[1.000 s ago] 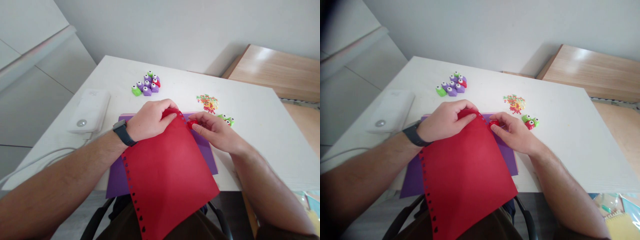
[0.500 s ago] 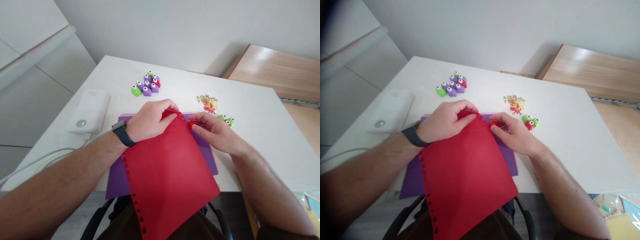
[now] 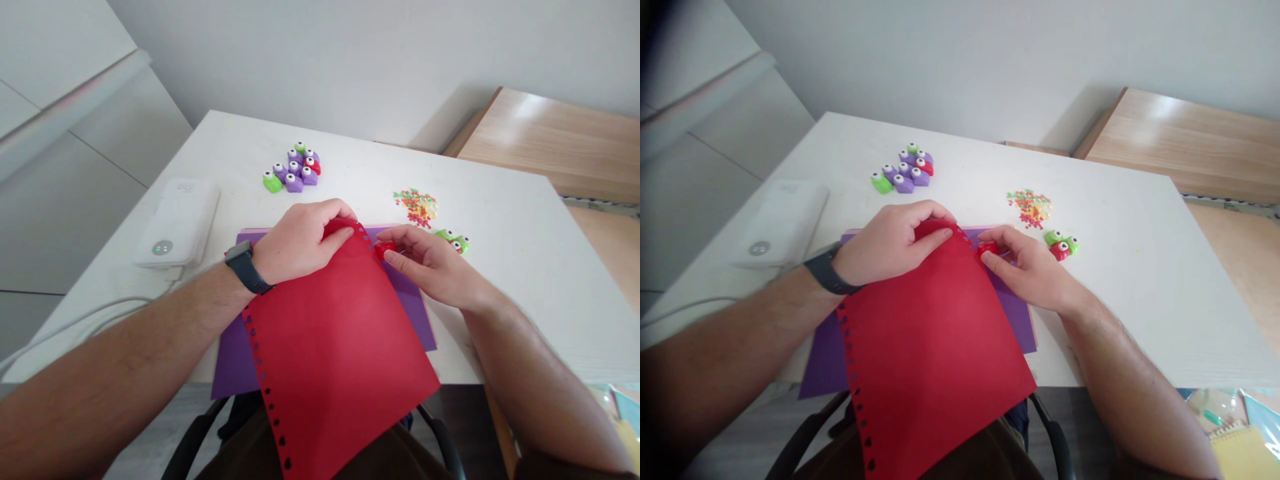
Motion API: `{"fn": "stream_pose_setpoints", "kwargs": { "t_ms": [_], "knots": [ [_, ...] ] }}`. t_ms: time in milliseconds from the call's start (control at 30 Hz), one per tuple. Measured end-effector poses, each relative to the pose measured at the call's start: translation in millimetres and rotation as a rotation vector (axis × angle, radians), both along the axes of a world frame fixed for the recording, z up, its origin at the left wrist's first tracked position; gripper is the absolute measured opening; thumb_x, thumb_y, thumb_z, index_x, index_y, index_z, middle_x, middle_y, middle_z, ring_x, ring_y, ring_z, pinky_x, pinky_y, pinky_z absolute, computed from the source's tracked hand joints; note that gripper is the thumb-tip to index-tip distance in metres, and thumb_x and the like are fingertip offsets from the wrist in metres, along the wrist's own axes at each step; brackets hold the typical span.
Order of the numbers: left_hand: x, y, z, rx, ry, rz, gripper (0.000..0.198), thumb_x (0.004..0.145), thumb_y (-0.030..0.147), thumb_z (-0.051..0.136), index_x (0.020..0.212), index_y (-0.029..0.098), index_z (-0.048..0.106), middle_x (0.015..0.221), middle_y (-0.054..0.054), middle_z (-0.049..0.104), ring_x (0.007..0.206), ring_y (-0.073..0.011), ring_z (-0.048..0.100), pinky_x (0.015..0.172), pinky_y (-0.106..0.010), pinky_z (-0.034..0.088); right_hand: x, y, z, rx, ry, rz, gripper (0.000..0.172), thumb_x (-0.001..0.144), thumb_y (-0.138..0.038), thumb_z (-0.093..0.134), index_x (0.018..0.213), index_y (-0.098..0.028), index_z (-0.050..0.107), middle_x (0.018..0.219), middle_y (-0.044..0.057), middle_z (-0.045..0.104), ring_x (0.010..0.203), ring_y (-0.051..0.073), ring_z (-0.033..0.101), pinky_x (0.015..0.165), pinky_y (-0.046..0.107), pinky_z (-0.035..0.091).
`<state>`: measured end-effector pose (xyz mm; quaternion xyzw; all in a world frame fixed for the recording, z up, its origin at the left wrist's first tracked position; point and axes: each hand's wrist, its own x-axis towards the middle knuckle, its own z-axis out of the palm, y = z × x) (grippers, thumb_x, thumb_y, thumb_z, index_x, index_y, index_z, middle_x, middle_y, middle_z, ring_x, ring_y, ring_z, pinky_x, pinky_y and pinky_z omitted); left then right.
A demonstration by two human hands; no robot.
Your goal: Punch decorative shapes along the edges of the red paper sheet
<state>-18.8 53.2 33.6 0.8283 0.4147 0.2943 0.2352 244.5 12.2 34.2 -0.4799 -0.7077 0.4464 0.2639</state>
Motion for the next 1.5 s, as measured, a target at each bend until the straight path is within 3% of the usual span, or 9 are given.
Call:
{"fn": "stream_pose_setpoints", "kwargs": {
  "t_ms": [1500],
  "knots": [
    [0.2,-0.6,2.1,-0.009,0.000,0.018,0.017,0.098,0.029,0.061,0.108,0.020,0.072,0.109,-0.006,0.080,0.101,-0.0243,0.074,0.090,-0.037,0.054,0.7,-1.5,2.1,0.045,-0.106,0.030,0.028,0.103,-0.045,0.065,0.126,-0.031,0.071,0.121,0.005,0.077,0.105,0.028,0.072,0.094,0.047,0.061]
  ]
}}
